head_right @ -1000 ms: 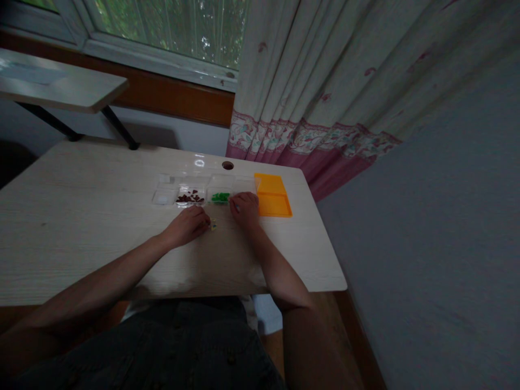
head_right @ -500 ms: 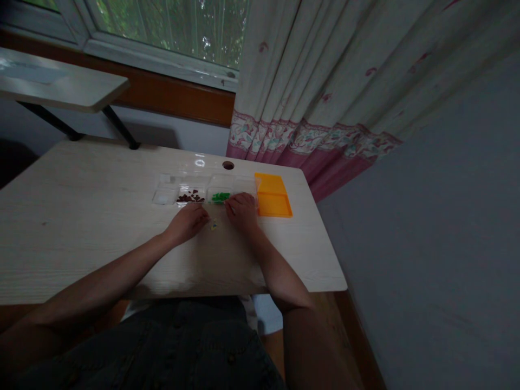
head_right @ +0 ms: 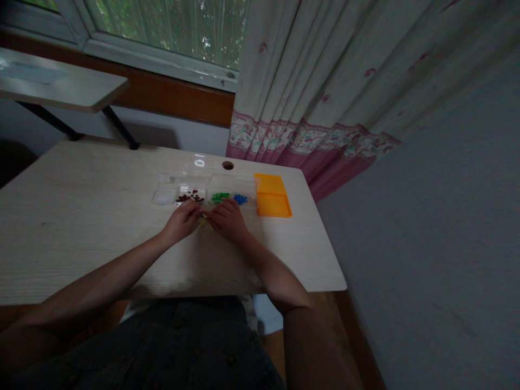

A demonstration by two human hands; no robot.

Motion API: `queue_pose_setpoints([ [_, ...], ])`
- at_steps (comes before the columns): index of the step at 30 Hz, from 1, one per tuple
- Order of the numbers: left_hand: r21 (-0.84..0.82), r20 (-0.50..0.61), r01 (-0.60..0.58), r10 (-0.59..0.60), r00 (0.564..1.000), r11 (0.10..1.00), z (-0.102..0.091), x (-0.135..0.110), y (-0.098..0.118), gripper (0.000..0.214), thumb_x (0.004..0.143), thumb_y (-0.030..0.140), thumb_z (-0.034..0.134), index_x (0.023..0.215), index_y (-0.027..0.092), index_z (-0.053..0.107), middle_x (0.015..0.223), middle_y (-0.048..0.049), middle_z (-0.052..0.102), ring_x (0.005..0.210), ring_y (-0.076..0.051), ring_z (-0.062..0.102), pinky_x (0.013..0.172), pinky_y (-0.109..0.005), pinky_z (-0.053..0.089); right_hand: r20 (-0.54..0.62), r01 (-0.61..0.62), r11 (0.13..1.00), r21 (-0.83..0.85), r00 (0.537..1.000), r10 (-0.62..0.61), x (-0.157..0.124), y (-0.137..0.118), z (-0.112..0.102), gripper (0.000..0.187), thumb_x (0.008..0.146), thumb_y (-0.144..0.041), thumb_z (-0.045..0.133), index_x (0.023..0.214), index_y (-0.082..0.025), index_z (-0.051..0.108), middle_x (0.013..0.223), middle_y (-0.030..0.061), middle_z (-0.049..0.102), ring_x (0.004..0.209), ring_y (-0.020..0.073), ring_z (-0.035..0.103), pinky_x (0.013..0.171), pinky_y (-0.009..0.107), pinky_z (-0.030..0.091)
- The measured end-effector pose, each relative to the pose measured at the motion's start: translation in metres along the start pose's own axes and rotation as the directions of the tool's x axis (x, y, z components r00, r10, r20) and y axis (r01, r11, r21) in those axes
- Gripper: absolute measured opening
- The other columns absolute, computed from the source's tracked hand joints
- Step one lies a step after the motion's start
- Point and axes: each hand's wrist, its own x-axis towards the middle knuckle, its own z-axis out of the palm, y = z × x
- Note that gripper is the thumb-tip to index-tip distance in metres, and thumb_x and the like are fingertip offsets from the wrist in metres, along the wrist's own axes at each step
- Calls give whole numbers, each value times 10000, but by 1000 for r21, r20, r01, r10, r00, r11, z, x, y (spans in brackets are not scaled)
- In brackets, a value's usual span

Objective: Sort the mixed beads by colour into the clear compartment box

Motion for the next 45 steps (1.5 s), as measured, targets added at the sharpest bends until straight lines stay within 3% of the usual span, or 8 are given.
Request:
queue_pose_setpoints([
  [8,-30,-10,8,-9,1000,1000,0,0,1,309,975,344,442,723,185,526,751,-26,509,764,-170,509,696,-304,413,-15,-2,1000,-1,1000,2,-1,-4,3,151,925,-316,591,962,-295,736,861,-1,720,912,163,612,1054,387,387],
  [20,-56,-13,11,-11,1000,998,0,0,0,313,971,343,450,703,187,492,732,-15,484,742,-160,488,680,-298,392,6,-19,1000,-5,1000,19,-1,-8,1,166,923,-307,583,997,-288,730,903,10,720,953,172,596,1068,393,365],
  [26,-19,32,12,-11,999,1000,2,-1,0,300,967,331,424,705,190,468,733,-22,487,744,-166,489,665,-295,395,4,-85,996,17,996,85,1,-7,1,170,924,-311,584,1008,-299,731,896,22,713,936,174,595,1026,388,372],
  [39,2,53,-13,13,998,1000,2,-1,1,332,992,331,376,715,187,488,739,-31,501,754,-174,505,690,-307,408,0,-31,999,9,1000,31,-2,-3,3,165,933,-300,568,948,-297,733,880,6,716,951,170,600,1049,384,360],
  [42,-18,46,-7,8,999,1000,0,-1,3,341,995,341,376,732,184,528,751,-36,521,768,-177,523,705,-311,419,-11,-82,997,-6,997,82,-2,7,-1,159,931,-295,573,950,-302,731,886,4,720,946,173,593,1034,385,356],
  [45,-32,47,1,0,999,999,-1,0,2,342,994,334,378,741,185,552,752,-39,535,770,-178,537,709,-311,429,-116,-260,963,-66,961,251,-5,31,-7,172,932,-311,571,930,-262,736,872,32,718,914,193,584,952,384,376],
])
